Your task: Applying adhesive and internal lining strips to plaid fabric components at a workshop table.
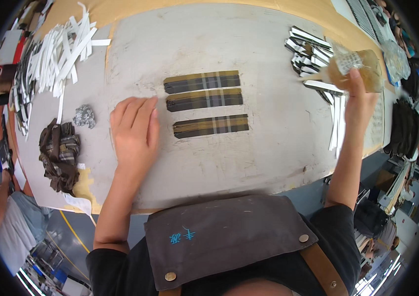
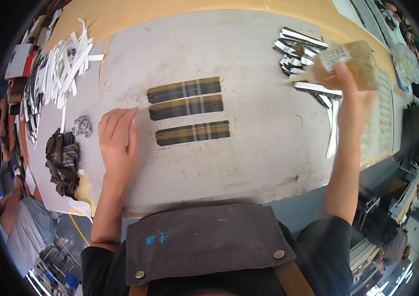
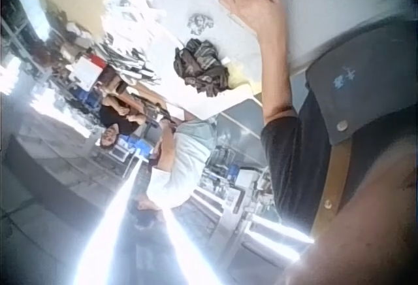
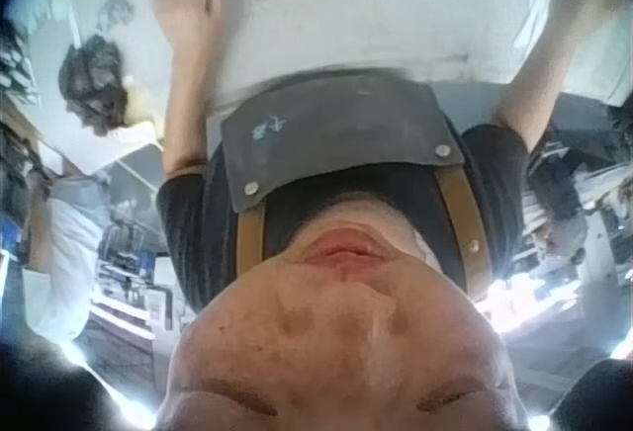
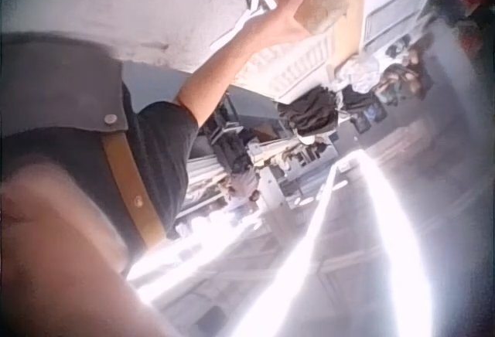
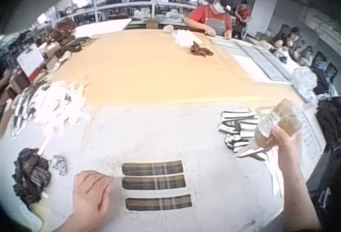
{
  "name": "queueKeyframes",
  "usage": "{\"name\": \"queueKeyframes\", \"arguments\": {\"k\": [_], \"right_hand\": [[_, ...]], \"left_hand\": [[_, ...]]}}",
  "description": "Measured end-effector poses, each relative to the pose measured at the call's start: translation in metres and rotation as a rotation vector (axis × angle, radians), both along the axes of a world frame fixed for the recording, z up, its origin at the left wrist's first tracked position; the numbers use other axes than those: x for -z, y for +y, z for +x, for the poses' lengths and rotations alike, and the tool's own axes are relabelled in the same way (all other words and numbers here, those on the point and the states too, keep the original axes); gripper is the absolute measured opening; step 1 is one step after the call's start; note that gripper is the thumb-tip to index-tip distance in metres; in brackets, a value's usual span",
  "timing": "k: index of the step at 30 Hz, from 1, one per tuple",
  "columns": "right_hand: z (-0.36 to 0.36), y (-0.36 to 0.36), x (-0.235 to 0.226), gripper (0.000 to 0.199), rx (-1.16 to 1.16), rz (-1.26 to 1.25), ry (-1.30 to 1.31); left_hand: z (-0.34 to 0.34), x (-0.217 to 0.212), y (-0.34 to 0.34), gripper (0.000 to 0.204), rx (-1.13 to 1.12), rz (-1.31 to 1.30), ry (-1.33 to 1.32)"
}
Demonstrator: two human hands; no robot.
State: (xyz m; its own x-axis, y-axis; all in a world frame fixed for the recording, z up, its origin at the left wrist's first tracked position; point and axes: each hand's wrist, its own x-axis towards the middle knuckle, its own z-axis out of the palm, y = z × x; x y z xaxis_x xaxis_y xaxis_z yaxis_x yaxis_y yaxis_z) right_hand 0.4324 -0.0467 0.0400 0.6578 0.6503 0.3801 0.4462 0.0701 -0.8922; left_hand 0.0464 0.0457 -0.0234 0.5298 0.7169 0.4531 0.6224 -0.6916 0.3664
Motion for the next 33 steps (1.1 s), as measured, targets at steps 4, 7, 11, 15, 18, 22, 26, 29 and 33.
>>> {"name": "queueKeyframes", "arguments": {"k": [4,7,11,15,18,22,26,29,33], "right_hand": [[0.072,-0.044,-0.009,0.064,0.285,-0.480,-0.567],[0.090,-0.065,-0.011,0.079,0.448,-1.017,-0.681],[0.135,-0.120,0.023,0.075,0.481,-1.355,-0.681],[0.100,-0.114,0.033,0.061,0.530,-0.797,-1.411],[0.072,-0.103,0.041,0.035,0.176,-0.931,-0.521],[0.077,-0.109,0.055,0.030,0.190,-0.922,-0.550],[0.082,-0.121,0.044,0.022,0.209,-0.965,-0.486],[0.076,-0.124,0.028,0.019,0.226,-0.846,-0.375],[0.030,-0.107,0.004,0.012,0.047,-0.611,0.166]], "left_hand": [[-0.008,-0.008,-0.016,0.021,0.076,-0.052,-0.031],[-0.004,-0.016,-0.033,0.025,0.130,-0.123,-0.045],[0.009,-0.017,-0.042,0.027,0.230,-0.172,-0.113],[0.021,-0.018,-0.048,0.025,0.248,-0.165,-0.107],[0.027,-0.019,-0.051,0.025,0.276,-0.162,-0.119],[0.028,-0.019,-0.054,0.025,0.299,-0.166,-0.117],[0.029,-0.019,-0.054,0.024,0.299,-0.176,-0.123],[0.030,-0.018,-0.055,0.025,0.299,-0.187,-0.128],[0.034,-0.018,-0.054,0.023,0.319,-0.201,-0.161]]}}
